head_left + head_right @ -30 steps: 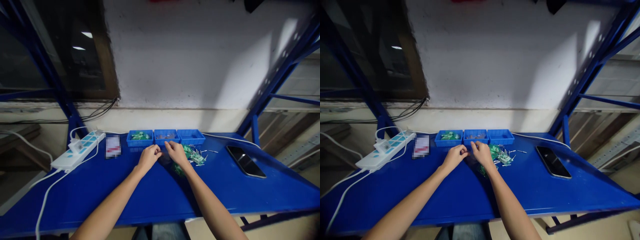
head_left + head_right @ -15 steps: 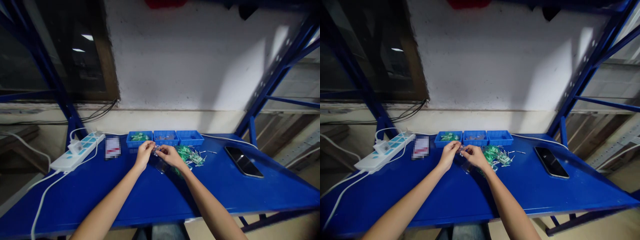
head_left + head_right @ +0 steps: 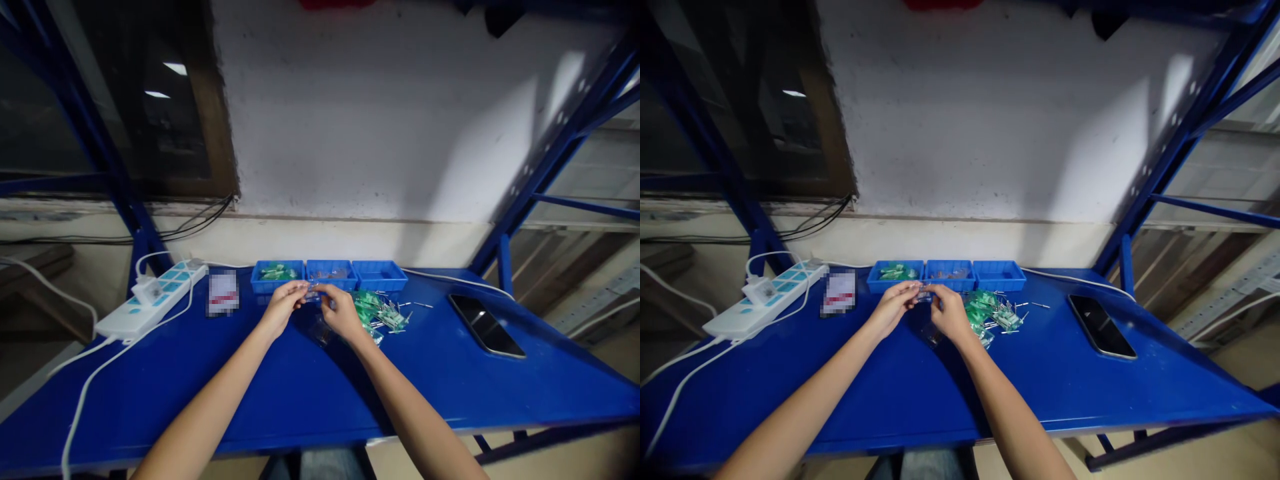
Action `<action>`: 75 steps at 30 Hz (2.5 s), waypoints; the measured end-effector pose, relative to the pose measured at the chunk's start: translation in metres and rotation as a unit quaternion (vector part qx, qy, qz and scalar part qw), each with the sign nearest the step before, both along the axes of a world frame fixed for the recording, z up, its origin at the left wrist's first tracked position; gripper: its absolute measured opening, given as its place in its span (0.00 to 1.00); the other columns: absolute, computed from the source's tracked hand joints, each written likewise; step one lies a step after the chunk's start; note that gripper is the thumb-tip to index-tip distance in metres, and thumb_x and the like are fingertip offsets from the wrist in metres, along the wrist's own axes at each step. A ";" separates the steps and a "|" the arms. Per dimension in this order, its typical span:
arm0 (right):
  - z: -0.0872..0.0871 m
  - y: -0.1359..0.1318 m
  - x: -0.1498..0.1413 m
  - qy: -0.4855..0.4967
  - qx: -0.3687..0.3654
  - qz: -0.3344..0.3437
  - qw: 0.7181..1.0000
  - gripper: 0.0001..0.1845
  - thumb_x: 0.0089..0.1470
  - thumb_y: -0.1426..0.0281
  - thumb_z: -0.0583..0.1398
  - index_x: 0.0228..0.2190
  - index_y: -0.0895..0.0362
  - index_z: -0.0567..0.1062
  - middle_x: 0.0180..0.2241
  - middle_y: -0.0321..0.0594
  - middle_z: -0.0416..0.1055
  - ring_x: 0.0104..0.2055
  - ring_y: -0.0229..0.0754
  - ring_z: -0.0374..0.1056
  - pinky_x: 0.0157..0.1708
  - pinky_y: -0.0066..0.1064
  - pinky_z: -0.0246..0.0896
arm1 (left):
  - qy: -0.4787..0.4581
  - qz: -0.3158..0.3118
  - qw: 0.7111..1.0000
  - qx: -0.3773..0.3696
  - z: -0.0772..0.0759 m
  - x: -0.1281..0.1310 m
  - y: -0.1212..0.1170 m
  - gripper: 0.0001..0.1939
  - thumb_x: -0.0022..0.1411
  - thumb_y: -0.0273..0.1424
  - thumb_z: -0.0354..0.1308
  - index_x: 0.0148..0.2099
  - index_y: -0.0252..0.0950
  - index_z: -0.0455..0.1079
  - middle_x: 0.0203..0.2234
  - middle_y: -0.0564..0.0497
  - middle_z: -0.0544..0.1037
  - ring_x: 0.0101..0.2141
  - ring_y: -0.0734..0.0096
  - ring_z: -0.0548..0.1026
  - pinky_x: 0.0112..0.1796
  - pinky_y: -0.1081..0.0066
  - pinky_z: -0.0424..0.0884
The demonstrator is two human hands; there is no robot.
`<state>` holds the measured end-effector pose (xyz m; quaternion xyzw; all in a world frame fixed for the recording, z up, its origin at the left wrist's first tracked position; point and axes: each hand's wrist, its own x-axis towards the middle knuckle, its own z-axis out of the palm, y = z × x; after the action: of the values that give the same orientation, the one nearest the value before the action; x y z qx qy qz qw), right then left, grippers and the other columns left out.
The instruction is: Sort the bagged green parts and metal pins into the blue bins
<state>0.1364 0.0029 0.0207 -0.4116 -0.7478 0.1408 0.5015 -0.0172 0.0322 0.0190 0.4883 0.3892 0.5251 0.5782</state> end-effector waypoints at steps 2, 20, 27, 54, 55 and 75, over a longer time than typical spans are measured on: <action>0.002 -0.001 -0.001 0.015 -0.028 -0.007 0.999 0.15 0.47 0.77 0.54 0.36 0.55 0.76 0.40 0.42 0.71 0.43 0.42 0.67 0.42 0.32 0.61 | 0.076 0.029 0.992 0.093 0.001 -0.003 -0.003 0.11 0.48 0.32 0.63 0.36 0.35 0.73 0.27 0.51 0.76 0.28 0.73 0.72 0.30 0.74 0.64; -0.003 -0.006 -0.013 0.044 0.020 -0.074 0.996 0.08 0.52 0.72 0.54 0.29 0.57 0.73 0.31 0.40 0.66 0.34 0.40 0.63 0.35 0.30 0.59 | 0.058 -0.043 0.997 -0.025 0.006 -0.003 -0.013 0.25 0.55 0.50 0.52 0.35 0.31 0.73 0.26 0.46 0.75 0.23 0.76 0.69 0.22 0.77 0.57; -0.008 -0.004 -0.013 0.002 0.026 -0.112 0.993 0.12 0.48 0.77 0.53 0.32 0.55 0.75 0.34 0.42 0.63 0.40 0.45 0.60 0.43 0.37 0.58 | 0.087 0.013 0.996 0.020 0.003 -0.009 -0.008 0.15 0.52 0.40 0.59 0.34 0.32 0.71 0.26 0.50 0.75 0.21 0.78 0.67 0.22 0.78 0.57; -0.001 -0.005 -0.016 0.091 -0.135 -0.045 0.986 0.17 0.56 0.63 0.51 0.30 0.57 0.77 0.31 0.43 0.67 0.35 0.42 0.65 0.38 0.34 0.62 | 0.234 0.118 0.935 0.238 0.006 -0.009 -0.012 0.11 0.59 0.36 0.54 0.38 0.37 0.74 0.34 0.49 0.75 0.34 0.68 0.72 0.34 0.72 0.66; 0.000 -0.004 -0.016 0.138 -0.188 -0.024 0.972 0.22 0.57 0.59 0.49 0.27 0.58 0.76 0.28 0.42 0.68 0.32 0.41 0.65 0.34 0.32 0.62 | 0.256 0.110 0.921 0.272 0.006 -0.008 -0.013 0.10 0.59 0.35 0.54 0.39 0.38 0.74 0.35 0.49 0.74 0.37 0.67 0.71 0.36 0.71 0.67; 0.027 0.024 0.050 -0.040 0.134 -0.289 0.947 0.15 0.58 0.68 0.52 0.43 0.58 0.73 0.45 0.49 0.67 0.48 0.47 0.64 0.48 0.42 0.60 | 0.589 -0.058 0.781 0.199 -0.008 0.006 -0.033 0.22 0.52 0.47 0.58 0.44 0.39 0.69 0.39 0.46 0.70 0.42 0.56 0.69 0.40 0.63 0.65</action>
<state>0.1864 0.0268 0.0472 -0.5442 -0.6282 -0.1286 0.5410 -0.0112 -0.0010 0.0112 0.8284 0.5116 0.1666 0.1556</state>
